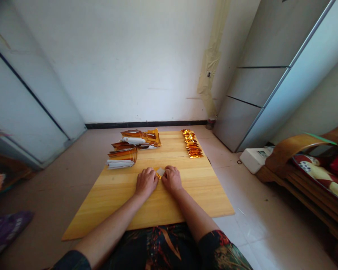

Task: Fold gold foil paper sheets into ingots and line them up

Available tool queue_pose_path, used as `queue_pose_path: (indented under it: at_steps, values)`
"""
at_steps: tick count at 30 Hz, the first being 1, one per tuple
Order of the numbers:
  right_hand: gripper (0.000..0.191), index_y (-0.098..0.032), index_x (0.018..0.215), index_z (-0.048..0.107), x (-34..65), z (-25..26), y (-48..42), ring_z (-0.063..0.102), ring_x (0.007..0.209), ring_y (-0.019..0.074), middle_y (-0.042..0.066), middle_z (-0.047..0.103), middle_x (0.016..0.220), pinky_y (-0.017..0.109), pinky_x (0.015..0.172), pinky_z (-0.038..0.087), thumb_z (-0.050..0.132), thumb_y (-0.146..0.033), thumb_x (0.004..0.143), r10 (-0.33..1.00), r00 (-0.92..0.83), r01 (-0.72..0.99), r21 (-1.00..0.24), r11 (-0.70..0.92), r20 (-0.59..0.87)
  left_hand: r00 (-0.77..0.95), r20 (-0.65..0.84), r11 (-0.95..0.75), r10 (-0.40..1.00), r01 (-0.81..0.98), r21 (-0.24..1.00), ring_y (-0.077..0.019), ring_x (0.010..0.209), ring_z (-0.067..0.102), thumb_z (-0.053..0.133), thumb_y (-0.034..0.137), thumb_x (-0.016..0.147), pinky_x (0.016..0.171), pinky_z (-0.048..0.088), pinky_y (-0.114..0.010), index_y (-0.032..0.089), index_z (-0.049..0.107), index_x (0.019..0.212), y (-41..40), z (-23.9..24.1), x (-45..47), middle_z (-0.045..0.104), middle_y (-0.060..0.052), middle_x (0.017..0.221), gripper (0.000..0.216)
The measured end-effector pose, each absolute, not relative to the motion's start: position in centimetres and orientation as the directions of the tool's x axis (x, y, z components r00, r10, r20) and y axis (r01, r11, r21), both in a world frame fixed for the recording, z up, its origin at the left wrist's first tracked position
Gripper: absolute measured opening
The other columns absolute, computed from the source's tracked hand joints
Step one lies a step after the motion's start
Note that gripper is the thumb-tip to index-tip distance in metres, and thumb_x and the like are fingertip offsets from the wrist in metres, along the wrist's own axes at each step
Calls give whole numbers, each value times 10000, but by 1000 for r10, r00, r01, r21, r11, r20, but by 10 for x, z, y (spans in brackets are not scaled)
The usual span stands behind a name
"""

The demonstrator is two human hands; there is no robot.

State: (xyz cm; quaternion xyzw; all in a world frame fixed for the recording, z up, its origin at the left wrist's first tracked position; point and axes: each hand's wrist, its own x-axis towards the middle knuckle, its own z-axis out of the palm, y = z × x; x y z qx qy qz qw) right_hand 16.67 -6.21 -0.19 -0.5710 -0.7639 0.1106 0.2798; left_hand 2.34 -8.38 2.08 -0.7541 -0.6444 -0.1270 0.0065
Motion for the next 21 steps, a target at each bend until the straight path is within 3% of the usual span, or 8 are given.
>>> queue_pose_path:
  at_steps: [21]
  values:
    - [184, -203, 727, 607, 170, -13, -55, 531, 935, 182, 48, 624, 1024, 297, 825, 396, 498, -55, 716, 937, -180, 775, -543, 323, 300, 125, 184, -156, 975, 975, 161, -232, 994, 488, 472, 300, 878, 793, 376, -355, 200, 587, 936, -83, 19, 23, 576, -81, 1028, 164]
